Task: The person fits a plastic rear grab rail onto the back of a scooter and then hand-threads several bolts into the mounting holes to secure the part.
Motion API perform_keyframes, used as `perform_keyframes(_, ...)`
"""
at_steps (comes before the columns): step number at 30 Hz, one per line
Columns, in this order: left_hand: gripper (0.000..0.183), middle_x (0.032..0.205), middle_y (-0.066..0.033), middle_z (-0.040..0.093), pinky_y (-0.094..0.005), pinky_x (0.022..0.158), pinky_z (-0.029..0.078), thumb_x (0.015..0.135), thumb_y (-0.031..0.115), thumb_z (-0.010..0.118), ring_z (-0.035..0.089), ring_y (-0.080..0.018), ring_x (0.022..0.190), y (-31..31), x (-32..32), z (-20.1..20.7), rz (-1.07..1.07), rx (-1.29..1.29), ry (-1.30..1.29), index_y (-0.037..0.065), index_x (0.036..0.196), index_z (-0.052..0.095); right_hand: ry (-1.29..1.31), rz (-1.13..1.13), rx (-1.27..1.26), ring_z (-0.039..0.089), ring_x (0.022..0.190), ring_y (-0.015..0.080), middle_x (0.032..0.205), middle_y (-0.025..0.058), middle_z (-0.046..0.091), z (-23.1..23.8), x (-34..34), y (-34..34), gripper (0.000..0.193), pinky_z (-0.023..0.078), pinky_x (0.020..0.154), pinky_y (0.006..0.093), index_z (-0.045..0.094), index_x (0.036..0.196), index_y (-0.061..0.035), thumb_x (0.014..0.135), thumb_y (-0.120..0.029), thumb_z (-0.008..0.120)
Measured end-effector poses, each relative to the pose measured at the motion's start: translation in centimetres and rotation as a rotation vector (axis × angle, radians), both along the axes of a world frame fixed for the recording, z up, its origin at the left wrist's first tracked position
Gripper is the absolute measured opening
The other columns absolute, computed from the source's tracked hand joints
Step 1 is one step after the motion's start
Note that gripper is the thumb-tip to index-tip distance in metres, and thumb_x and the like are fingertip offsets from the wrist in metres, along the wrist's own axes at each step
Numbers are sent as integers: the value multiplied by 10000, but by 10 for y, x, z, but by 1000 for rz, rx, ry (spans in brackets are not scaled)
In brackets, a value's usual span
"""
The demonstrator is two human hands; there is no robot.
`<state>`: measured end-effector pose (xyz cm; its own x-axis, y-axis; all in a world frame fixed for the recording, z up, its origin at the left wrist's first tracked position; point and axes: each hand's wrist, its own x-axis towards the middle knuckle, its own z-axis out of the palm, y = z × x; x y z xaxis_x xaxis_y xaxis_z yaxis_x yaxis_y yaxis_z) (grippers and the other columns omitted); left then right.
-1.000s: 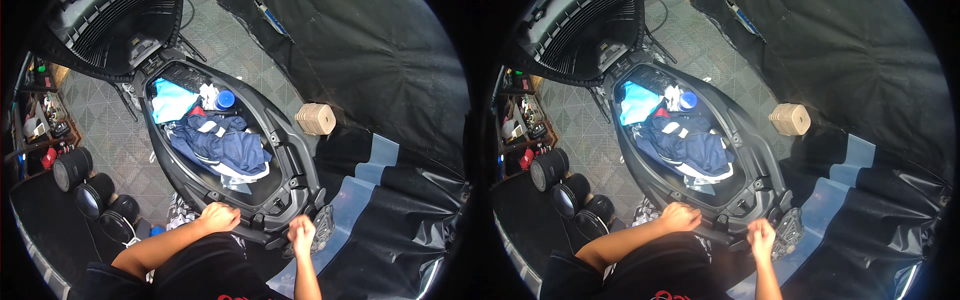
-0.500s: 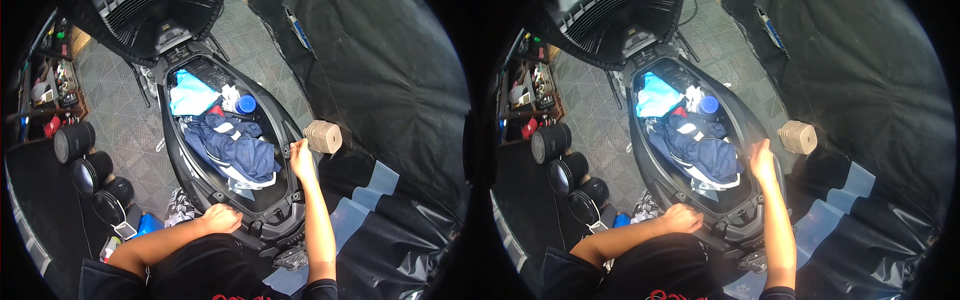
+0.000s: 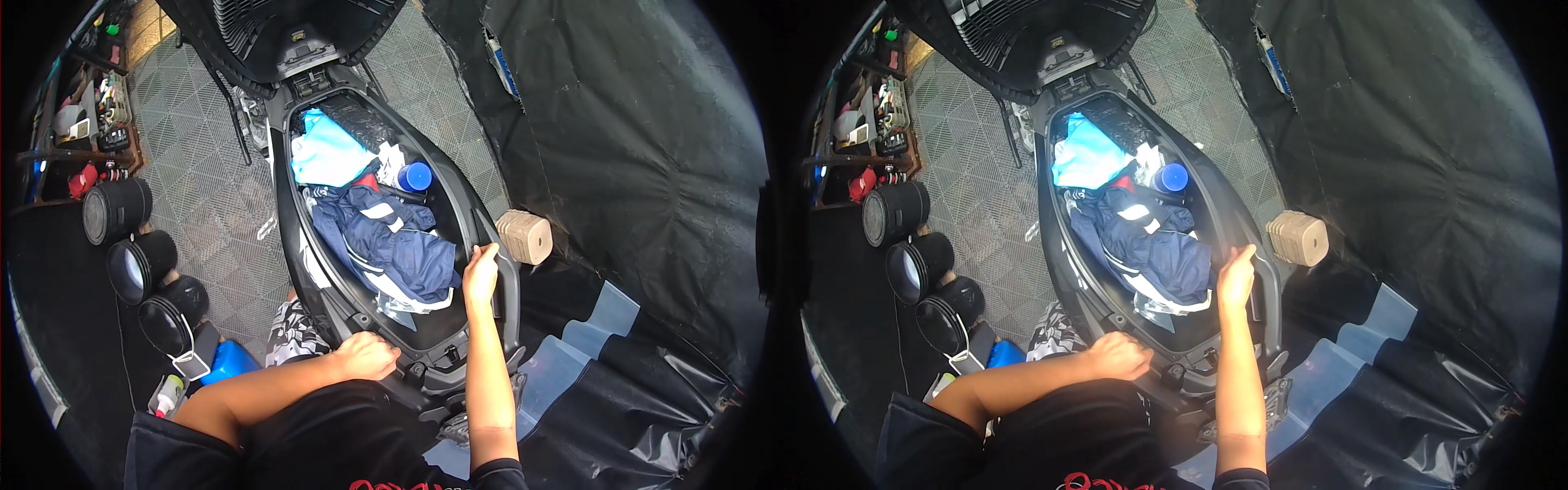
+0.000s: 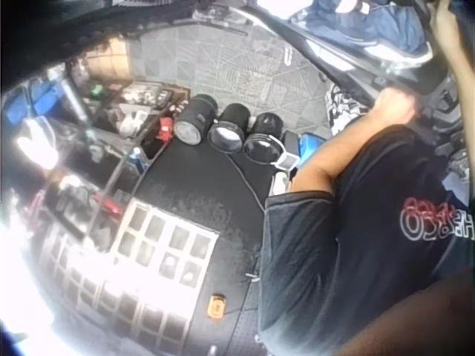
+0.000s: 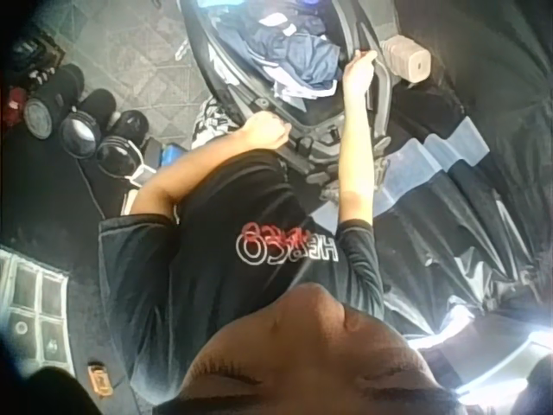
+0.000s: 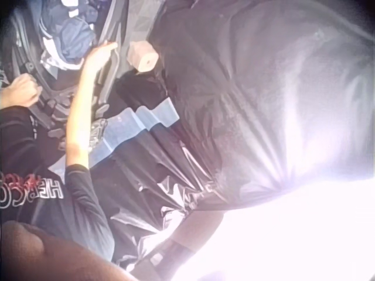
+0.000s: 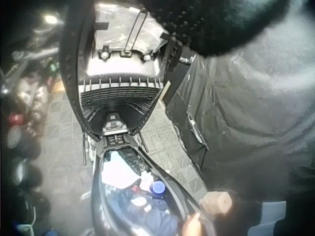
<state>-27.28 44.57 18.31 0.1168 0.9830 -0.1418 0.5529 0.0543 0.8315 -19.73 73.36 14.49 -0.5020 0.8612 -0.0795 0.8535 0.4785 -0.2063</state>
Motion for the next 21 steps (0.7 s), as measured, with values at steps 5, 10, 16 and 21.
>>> perform_keyframes(5, 208, 648, -148, 655, -458, 603, 559, 863, 239, 601, 695, -330, 662, 0, 0, 1, 6, -11, 2, 46, 788, 614, 51, -58, 56, 670, 771, 459, 789, 248, 665, 1, 1, 1, 186, 505, 639, 505, 497, 983, -20, 1010, -178, 591)
perform_keyframes(10, 198, 620, -135, 646, -448, 571, 553, 858, 226, 591, 690, -322, 628, 1, 6, -2, 39, 1, 25, 45, 784, 621, 85, 27, 53, 672, 706, 386, 741, 213, 664, 8, 7, 10, 192, 515, 643, 446, 589, 948, 13, 953, -159, 673)
perform_keyframes(16, 211, 602, -128, 641, -429, 542, 544, 858, 234, 579, 676, -310, 579, 0, 9, -6, 77, 20, 54, 54, 752, 605, 14, 76, 16, 685, 783, 421, 791, 227, 687, 33, -7, 8, 167, 529, 692, 472, 611, 928, -3, 946, -159, 667)
perform_keyframes(21, 200, 604, -127, 645, -441, 568, 552, 851, 231, 586, 687, -312, 610, 0, 11, -8, 64, -18, 64, 52, 769, 619, -60, 90, 17, 696, 805, 421, 803, 249, 689, 23, -2, 8, 173, 541, 707, 484, 551, 1022, 7, 993, -159, 591)
